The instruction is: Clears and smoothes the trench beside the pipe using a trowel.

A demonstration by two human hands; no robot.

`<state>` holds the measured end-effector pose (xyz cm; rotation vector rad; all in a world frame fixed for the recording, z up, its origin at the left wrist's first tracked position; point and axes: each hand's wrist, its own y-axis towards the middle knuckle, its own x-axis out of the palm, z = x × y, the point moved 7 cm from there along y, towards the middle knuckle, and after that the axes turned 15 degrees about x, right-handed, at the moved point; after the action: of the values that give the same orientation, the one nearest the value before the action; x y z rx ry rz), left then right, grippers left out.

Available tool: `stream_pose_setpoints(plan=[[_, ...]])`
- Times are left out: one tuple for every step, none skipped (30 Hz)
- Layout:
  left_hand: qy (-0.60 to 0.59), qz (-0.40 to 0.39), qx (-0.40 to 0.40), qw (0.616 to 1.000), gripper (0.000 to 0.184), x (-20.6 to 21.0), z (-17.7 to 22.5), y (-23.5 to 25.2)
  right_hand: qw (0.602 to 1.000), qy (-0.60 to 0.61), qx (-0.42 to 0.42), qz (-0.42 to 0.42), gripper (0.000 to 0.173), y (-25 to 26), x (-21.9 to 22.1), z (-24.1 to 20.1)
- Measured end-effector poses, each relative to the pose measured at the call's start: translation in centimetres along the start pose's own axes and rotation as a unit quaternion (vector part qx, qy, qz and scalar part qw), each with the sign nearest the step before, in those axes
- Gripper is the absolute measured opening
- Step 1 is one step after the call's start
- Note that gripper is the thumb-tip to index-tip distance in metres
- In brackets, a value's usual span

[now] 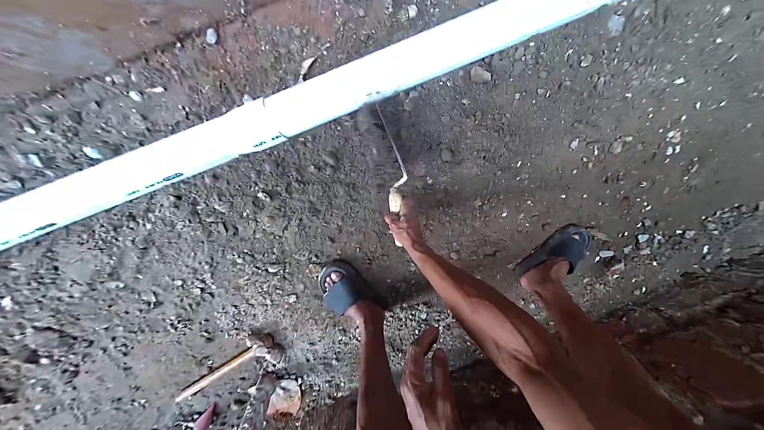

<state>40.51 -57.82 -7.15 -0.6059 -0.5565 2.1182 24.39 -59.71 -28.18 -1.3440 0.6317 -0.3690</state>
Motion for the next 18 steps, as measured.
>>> stream_pose_setpoints(plan=[[-0.018,0.013,0.0,1.0,0.031,-0.5,-0.1,0.1,0.987,0.071,-0.115,0.087,0.058,2.0,-0.4,1.0],[-0.035,0.023,-0.007,0.999,0.03,-0.8,-0.2,0.1,0.976,0.126,-0.139,0.115,0.059,3.1,-1.7,1.6],[-0.049,0.027,-0.012,0.998,0.03,-1.1,-0.3,-0.1,0.97,0.173,-0.114,0.131,0.059,3.9,-3.9,2.3],[-0.059,0.026,-0.011,0.998,0.03,-1.4,-0.4,-0.4,0.96,0.224,-0.082,0.15,0.059,4.9,-6.6,3.0],[-0.064,0.022,-0.005,0.998,0.03,-1.7,-0.5,-0.6,0.946,0.273,-0.053,0.168,0.057,5.8,-9.3,3.6],[-0.068,0.019,0.0,0.998,0.03,-1.9,-0.7,-0.6,0.931,0.318,-0.04,0.177,0.054,7.1,-11.6,3.9],[-0.074,0.018,-0.003,0.997,0.03,-1.9,-1.0,-0.9,0.919,0.351,-0.034,0.176,0.051,8.1,-13.3,3.9],[-0.083,0.017,-0.01,0.996,0.03,-1.8,-1.3,-1.3,0.911,0.375,-0.036,0.166,0.049,8.7,-13.9,3.9],[-0.091,0.015,-0.015,0.996,0.031,-1.7,-1.7,-1.6,0.908,0.388,-0.052,0.148,0.05,9.1,-13.1,3.7],[-0.102,0.014,-0.015,0.995,0.032,-1.5,-2.1,-1.6,0.91,0.389,-0.077,0.123,0.052,9.4,-11.3,3.1],[-0.109,0.013,-0.017,0.994,0.034,-1.3,-2.6,-1.6,0.914,0.38,-0.104,0.095,0.055,9.5,-8.8,2.5],[-0.112,0.018,-0.021,0.993,0.036,-1.2,-2.8,-1.4,0.925,0.355,-0.119,0.068,0.058,9.2,-5.9,2.2],[-0.114,0.023,-0.022,0.993,0.037,-1.1,-3.0,-1.2,0.941,0.311,-0.127,0.046,0.061,8.7,-3.4,1.9],[-0.113,0.028,-0.02,0.993,0.036,-1.0,-3.1,-1.0,0.958,0.254,-0.132,0.034,0.062,8.1,-1.5,1.6],[-0.111,0.031,-0.018,0.993,0.036,-1.0,-3.1,-0.8,0.974,0.18,-0.134,0.031,0.063,7.5,-0.4,1.2],[-0.107,0.036,-0.017,0.993,0.036,-1.0,-3.0,-0.7,0.984,0.111,-0.134,0.031,0.063,6.9,0.2,1.1],[-0.105,0.041,-0.018,0.993,0.035,-0.9,-3.0,-0.6,0.988,0.066,-0.133,0.039,0.063,6.4,0.2,1.2],[-0.105,0.045,-0.021,0.993,0.035,-0.9,-3.1,-0.6,0.988,0.056,-0.132,0.051,0.062,5.9,-0.6,1.4]])
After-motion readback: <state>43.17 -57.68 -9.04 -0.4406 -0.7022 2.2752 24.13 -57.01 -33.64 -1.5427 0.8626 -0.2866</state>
